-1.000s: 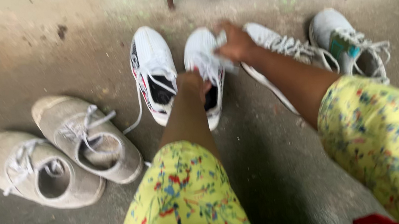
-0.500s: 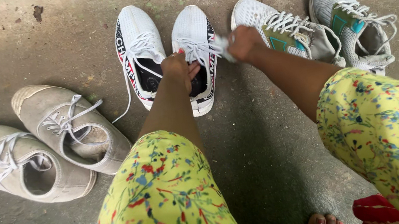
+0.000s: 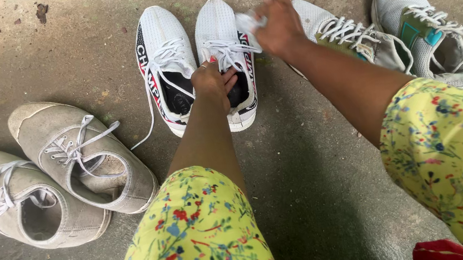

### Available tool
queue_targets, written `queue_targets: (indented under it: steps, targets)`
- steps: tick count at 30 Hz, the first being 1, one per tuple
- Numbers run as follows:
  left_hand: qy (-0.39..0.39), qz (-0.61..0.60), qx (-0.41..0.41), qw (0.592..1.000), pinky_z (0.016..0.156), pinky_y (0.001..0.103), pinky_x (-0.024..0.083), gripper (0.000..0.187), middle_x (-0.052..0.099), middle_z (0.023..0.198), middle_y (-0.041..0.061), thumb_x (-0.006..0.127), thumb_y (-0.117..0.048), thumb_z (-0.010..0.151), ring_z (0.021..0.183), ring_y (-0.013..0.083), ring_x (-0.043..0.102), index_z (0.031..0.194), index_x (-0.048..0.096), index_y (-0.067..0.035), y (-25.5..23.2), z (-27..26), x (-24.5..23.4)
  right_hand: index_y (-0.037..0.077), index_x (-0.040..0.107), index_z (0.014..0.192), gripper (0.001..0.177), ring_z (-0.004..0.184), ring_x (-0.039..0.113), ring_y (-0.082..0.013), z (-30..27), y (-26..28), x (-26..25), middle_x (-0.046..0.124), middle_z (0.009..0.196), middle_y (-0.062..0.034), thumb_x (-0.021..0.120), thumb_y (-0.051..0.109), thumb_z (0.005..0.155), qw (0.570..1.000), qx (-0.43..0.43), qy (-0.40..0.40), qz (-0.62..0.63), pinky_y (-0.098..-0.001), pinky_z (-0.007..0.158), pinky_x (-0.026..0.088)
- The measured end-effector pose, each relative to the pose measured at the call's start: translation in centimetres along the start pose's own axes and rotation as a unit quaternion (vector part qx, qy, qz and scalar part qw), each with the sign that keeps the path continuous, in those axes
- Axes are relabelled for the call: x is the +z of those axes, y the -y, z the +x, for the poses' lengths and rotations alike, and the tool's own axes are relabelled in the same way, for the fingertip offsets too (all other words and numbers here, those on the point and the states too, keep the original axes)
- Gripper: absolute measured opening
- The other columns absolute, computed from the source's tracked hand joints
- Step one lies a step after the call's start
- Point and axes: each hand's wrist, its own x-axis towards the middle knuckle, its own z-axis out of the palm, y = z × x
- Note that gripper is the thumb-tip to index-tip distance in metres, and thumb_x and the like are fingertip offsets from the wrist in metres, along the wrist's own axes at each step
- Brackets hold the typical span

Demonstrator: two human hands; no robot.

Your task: The person cleans flip-flops and sneakers by hand using a cloth, then places the flip-flops on a shoe rack.

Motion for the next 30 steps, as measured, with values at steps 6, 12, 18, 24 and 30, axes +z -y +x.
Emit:
queue_targets:
  steps: [6, 12, 18, 24, 30]
  targets:
    - [0.003, 0.005, -0.001, 1.000, 0.086, 0.037, 0.062, 0.045, 0.066, 0.130, 0.020, 0.038, -0.019, 0.107, 0.099, 0.0291, 0.073, 0.146, 0.048, 0.001, 0.0, -0.7, -0.1, 0.014, 0.077, 0.115, 0.026, 0.109, 0.070, -0.0295, -2.7, 0.4, 1.6, 0.071, 0.125, -0.0145, 0.073, 0.009, 0.090, 0.994, -0.081, 0.058, -0.033, -0.0402, 0.094, 0.055]
    - [0.007, 0.004, 0.005, 1.000, 0.088, 0.039, 0.062, 0.046, 0.059, 0.130, 0.015, 0.041, -0.017, 0.108, 0.102, 0.0319, 0.074, 0.149, 0.038, 0.001, -0.1, -1.0, -0.4, 0.011, 0.070, 0.121, 0.030, 0.111, 0.069, -0.0319, -2.0, 2.6, -1.1, 0.069, 0.122, -0.0170, 0.071, 0.007, 0.091, 0.997, -0.064, -0.012, -0.030, -0.0411, 0.098, 0.055]
    - [-0.003, 0.040, -0.006, 0.999, 0.085, 0.037, 0.064, 0.048, 0.065, 0.135, 0.017, 0.048, -0.020, 0.103, 0.100, 0.0285, 0.072, 0.147, 0.052, -0.004, 0.6, 0.5, -0.6, 0.003, 0.072, 0.123, 0.038, 0.113, 0.066, -0.0351, -2.4, -1.7, 3.4, 0.066, 0.122, -0.0202, 0.071, -0.004, 0.086, 0.948, -0.306, -0.014, 0.092, -0.0437, 0.096, 0.054]
    - [0.037, 0.006, 0.002, 0.999, 0.088, 0.041, 0.062, 0.049, 0.054, 0.143, 0.007, 0.047, -0.017, 0.105, 0.107, 0.0331, 0.072, 0.152, 0.038, -0.007, 1.1, 1.6, -1.2, 0.015, 0.072, 0.129, 0.041, 0.112, 0.066, -0.0291, -2.1, 0.4, 0.8, 0.065, 0.125, -0.0161, 0.067, 0.002, 0.091, 0.999, -0.044, -0.013, -0.009, -0.0390, 0.103, 0.053]
    - [0.033, 0.051, 0.008, 0.998, 0.082, 0.038, 0.063, 0.048, 0.068, 0.134, 0.018, 0.049, -0.017, 0.102, 0.101, 0.0290, 0.074, 0.148, 0.052, -0.003, 2.0, 2.7, -1.4, 0.008, 0.073, 0.122, 0.037, 0.117, 0.065, -0.0323, -2.6, -3.1, 3.9, 0.065, 0.127, -0.0166, 0.074, 0.011, 0.086, 0.985, -0.169, -0.031, -0.036, -0.0403, 0.100, 0.053]
